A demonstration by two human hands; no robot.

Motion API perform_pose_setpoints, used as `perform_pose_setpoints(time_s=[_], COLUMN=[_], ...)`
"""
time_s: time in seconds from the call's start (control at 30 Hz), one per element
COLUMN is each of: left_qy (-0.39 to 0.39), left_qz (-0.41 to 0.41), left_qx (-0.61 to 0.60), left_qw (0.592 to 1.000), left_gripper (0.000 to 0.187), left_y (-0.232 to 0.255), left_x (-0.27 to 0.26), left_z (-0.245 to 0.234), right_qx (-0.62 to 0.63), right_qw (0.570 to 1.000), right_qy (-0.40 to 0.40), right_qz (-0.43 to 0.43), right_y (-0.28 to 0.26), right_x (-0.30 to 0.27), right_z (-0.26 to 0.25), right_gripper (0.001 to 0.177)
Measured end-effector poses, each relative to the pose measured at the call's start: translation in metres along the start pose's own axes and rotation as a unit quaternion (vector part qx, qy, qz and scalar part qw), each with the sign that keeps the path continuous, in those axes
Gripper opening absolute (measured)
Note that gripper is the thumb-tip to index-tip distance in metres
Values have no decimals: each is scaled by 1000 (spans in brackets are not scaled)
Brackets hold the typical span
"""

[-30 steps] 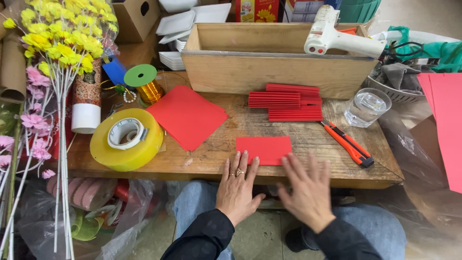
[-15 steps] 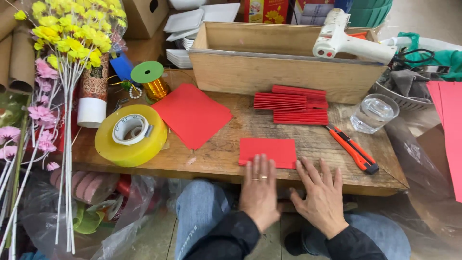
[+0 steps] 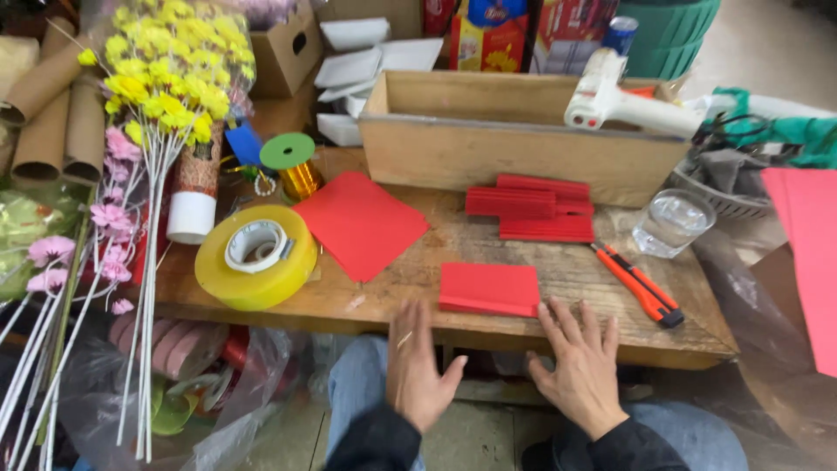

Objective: Folding small red paper squares into rectangles on a wooden workbench

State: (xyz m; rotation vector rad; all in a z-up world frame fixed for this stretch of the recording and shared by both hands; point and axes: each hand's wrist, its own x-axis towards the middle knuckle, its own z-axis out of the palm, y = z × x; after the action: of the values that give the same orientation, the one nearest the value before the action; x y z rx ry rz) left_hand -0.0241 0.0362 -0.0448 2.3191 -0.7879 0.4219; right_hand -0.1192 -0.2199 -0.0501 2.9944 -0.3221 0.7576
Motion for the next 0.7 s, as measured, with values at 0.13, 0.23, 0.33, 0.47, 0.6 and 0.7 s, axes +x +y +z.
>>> perform_pose_setpoints(time_s=[0.13, 0.23, 0.33, 0.47, 0.6, 0.7], left_qy=[136, -3, 17, 124, 185, 153], left_qz=[-315, -576, -593, -549, -213, -54], left_qx=[-205, -555, -629, -646, -246, -131], left_qw=[917, 600, 503, 515, 927, 978], left_gripper=[79, 69, 57, 34, 28, 45], left_y=[29, 55, 56, 49, 48, 72], left_x=[-26, -3, 10, 15, 15, 35], left_z=[17, -1, 10, 28, 9, -38], right_qx=[-11, 24, 94, 174, 260, 283], right_qw=[1000, 998, 991, 981, 956, 938], right_qy=[-5, 13, 16, 69, 135, 194], right_qz=[-17, -62, -90, -53, -27, -46], right_y=[-6, -20, -29, -32, -43, -67], right_x=[-1, -5, -11, -14, 0, 14], right_z=[-2, -10, -17, -28, -72, -115], right_gripper=[87, 80, 81, 74, 56, 47])
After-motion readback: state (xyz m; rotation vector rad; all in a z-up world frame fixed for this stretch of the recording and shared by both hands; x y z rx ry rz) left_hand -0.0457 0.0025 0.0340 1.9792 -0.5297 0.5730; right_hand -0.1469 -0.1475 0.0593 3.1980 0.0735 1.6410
